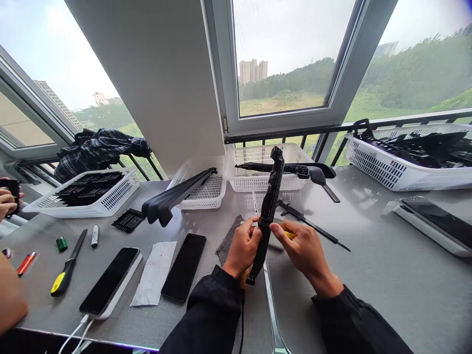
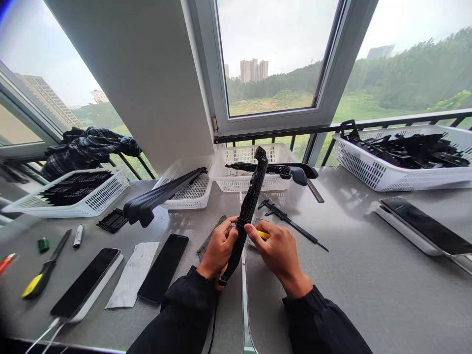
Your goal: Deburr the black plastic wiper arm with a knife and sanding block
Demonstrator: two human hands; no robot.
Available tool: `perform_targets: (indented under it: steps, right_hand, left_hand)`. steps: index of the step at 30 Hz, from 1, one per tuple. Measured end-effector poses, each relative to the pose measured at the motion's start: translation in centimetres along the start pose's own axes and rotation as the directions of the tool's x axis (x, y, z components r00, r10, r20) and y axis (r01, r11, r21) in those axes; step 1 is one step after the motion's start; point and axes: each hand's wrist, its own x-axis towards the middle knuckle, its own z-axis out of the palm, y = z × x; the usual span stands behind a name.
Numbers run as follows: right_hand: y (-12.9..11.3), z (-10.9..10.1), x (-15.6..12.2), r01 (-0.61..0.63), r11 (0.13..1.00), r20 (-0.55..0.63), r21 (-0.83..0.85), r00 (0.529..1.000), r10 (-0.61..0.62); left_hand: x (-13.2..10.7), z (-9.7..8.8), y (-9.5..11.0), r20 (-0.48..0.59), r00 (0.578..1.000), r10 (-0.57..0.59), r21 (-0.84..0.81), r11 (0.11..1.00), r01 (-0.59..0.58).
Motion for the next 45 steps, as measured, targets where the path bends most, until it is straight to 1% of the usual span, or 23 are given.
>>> perform_targets:
  steps: [4,6,9,13,15,18,21,24,27,30,32,35,37,39,42,45]
  right_hand:
    - [-0.1,0.0,0.1,-0.047,0.999,-0.035,0.006,0.998,0.047]
    - [-0.1,0.1,0.1,-0.038,0.999,-0.007,0.009,0.999,0.038]
    - [-0.2,0.0,0.1,-0.017,1.000,0.039,0.025,0.999,0.016]
    - [0.1,-0.3,0.3,-0.073,0.997,0.002,0.024,0.997,0.073]
    - [0.4,-0.4,0.4,-0.086,0.996,-0.005,0.003,0.996,0.086]
    - [0.7,-0.3,0.6,-0.082,0.996,0.009,-0.030,0.997,0.082]
    - [0.7,-0.1,0.5,-0.083,0.996,0.036,-0.025,0.996,0.084]
    - [0.4,0.2,0.3,-0.072,0.997,0.072,0.006,0.995,0.072]
    - [0.1,0.7,0.1,-0.057,0.998,0.084,0.010,0.995,0.056]
    - [-0.1,1.0,-0.1,-0.058,0.998,0.083,0.007,0.995,0.057]
    - [-0.1,1.1,-0.1,-0.057,0.998,0.073,0.002,0.996,0.057]
    - [-0.1,1.0,-0.2,-0.063,0.998,0.058,-0.024,0.996,0.064]
    - [-0.2,0.9,-0.2,-0.073,0.997,0.060,-0.035,0.995,0.075]
    - [-0.2,0.9,-0.3,-0.078,0.996,0.063,-0.030,0.995,0.080]
    - [-0.3,0.8,-0.3,-0.076,0.997,0.047,-0.017,0.996,0.077]
    - [-0.3,0.7,-0.2,-0.076,0.997,0.034,-0.023,0.996,0.077]
  left_hand:
    - [0.0,0.0,0.0,0.010,1.000,0.008,0.034,0.999,-0.008]
    - [0.0,-0.1,-0.1,0.012,1.000,0.008,0.041,0.999,-0.009]
    - [0.2,-0.2,-0.2,-0.014,0.999,0.030,0.034,0.999,-0.029]
    - [0.2,-0.2,-0.1,-0.056,0.994,0.091,0.045,0.995,-0.089]
    - [0.2,-0.1,0.1,-0.051,0.996,0.070,0.032,0.997,-0.069]
    - [0.0,0.2,0.2,-0.040,0.999,0.008,-0.018,1.000,-0.009]
    - [-0.2,0.5,0.1,-0.052,0.998,0.023,-0.056,0.998,-0.026]
    - [-0.2,0.7,-0.1,-0.085,0.994,0.062,-0.050,0.997,-0.066]
    - [-0.3,0.7,0.0,-0.167,0.982,0.085,-0.050,0.994,-0.094]
    - [-0.1,0.8,0.5,-0.216,0.972,0.088,-0.156,0.980,-0.123]
    - [0.0,0.9,0.8,-0.206,0.978,0.038,-0.295,0.950,-0.099]
    - [0.0,1.0,1.1,-0.154,0.985,-0.074,-0.528,0.849,-0.018]
    - [0.0,1.0,1.0,-0.132,0.984,-0.116,-0.617,0.787,0.010]
    - [0.1,0.9,0.7,-0.136,0.983,-0.125,-0.639,0.769,0.010]
    - [0.3,0.6,0.3,-0.156,0.980,-0.127,-0.631,0.776,0.000]
    - [0.5,0.5,0.0,-0.146,0.977,-0.153,-0.641,0.767,0.025]
